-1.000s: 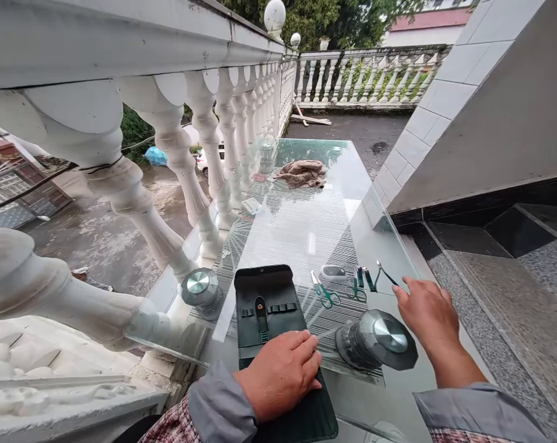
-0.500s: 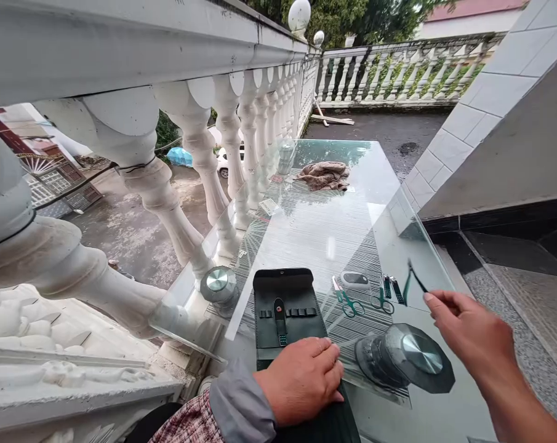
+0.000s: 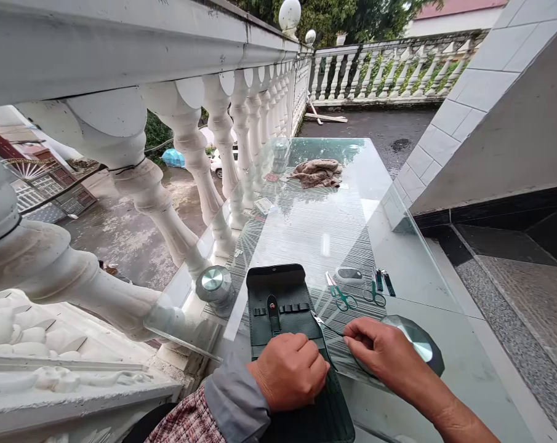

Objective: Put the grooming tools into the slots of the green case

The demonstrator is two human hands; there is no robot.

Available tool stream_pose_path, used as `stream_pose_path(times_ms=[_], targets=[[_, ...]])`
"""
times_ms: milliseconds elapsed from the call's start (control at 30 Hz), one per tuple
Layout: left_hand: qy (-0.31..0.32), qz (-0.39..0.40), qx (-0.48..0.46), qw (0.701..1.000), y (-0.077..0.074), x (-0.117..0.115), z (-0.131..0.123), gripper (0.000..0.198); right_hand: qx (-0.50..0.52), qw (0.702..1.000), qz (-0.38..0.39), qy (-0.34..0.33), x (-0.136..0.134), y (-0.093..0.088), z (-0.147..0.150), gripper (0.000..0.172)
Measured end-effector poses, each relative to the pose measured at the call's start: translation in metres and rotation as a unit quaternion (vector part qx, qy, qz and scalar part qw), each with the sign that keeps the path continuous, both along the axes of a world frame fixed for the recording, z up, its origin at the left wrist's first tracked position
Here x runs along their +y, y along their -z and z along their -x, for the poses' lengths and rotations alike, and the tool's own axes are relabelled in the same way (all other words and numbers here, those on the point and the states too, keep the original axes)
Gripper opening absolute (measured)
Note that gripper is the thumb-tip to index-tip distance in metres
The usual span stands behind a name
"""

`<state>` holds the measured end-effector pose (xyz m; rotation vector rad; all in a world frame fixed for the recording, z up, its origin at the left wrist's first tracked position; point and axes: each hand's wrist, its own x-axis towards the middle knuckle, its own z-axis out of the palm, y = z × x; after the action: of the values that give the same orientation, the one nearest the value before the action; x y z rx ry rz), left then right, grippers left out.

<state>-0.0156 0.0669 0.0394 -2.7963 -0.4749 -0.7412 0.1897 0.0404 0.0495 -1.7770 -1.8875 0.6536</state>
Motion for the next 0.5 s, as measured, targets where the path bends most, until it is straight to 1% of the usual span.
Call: stream_pose_path(times_ms=[167, 267, 367, 433, 500], targets=[[-0.048, 0.003, 0.003, 0.999, 0.003, 0.002, 0.001, 0.024, 0.01, 1.0, -0.016, -0.014, -0.003, 0.001, 0.006, 0.016], [-0.061, 0.003, 0.01, 0.998, 0.004, 0.002, 0.001, 0.023, 0.009, 0.999, -0.026, -0.016, -0.002, 0.006, 0.011, 0.015], [-0.071, 0.003, 0.017, 0.997, 0.005, 0.001, 0.001, 0.021, -0.003, 0.999, -0.044, -0.001, 0.0, 0.013, 0.016, 0.015], [-0.078, 0.003, 0.021, 0.997, 0.005, 0.001, 0.0, 0.022, -0.021, 0.997, -0.073, 0.011, 0.0, 0.018, 0.02, 0.015], [-0.081, 0.005, 0.026, 0.996, 0.006, 0.001, 0.0, 0.022, -0.047, 0.992, -0.117, 0.027, -0.001, 0.023, 0.025, 0.015]])
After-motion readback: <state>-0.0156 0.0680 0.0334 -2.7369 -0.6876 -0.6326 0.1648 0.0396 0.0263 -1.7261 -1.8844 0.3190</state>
